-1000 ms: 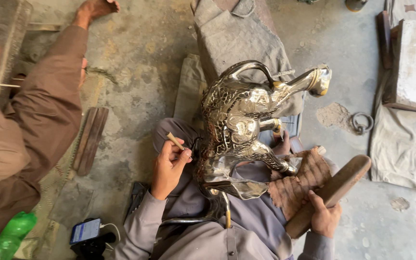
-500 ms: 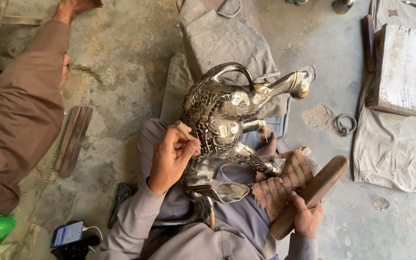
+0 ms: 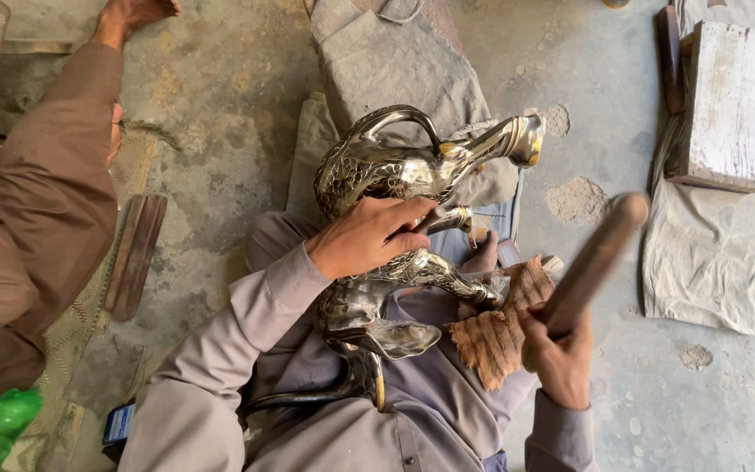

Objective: The person sits on the floor holding a small chisel against an engraved brass camel figurine and strikes the chisel with a wooden mallet, working detail into the sculpture's surface. They reposition the chisel repeatedly across different areas of the figurine's body while continuing to hammer.

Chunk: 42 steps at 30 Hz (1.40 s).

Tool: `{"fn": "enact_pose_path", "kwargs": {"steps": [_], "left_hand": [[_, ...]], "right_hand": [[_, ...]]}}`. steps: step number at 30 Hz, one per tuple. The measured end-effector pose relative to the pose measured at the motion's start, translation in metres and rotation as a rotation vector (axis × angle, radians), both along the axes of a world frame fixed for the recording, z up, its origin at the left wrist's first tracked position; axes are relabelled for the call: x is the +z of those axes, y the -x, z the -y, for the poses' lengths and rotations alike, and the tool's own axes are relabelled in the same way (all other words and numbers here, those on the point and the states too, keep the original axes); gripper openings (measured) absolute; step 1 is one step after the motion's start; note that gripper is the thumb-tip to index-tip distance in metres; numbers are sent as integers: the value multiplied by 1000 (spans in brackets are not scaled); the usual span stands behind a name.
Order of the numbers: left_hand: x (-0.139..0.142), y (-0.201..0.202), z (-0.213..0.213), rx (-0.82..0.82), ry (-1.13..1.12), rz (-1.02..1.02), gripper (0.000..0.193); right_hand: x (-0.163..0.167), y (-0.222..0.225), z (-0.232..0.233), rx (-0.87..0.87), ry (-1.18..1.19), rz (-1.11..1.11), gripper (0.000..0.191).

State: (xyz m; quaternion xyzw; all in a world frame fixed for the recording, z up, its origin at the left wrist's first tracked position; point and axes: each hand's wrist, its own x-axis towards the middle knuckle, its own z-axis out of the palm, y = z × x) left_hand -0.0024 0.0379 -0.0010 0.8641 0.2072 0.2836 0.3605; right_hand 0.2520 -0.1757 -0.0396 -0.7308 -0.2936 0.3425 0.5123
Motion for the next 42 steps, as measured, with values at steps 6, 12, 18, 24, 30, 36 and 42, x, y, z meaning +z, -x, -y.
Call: {"fn": "enact_pose_path", "kwargs": {"steps": [6,12,18,24,30,36,42], "left_hand": [[-4,14,7,5,85,-7,37],[-6,7,-3,-88,-48,-47,37],[-9,7,-6,-101,0,-10,39],[-15,6,-11,-121,37,-78,37],[-16,3,-13,-152,29,-61,41],[-14,0,-15,-160,26,-113,39],[-12,-2,-17,-173,9,-157,39]], "right_hand": [[23,18,-37,134,3,344,29],[57,24,-72,193,-48,730,41],[74,31,-77,278,-101,534,36],[74,34,-74,195,-40,591,28],[63,24,-74,195,-104,606,31],[59,13,-76,288,5,764,37],[55,25,-74,229,-2,757,35]]}}
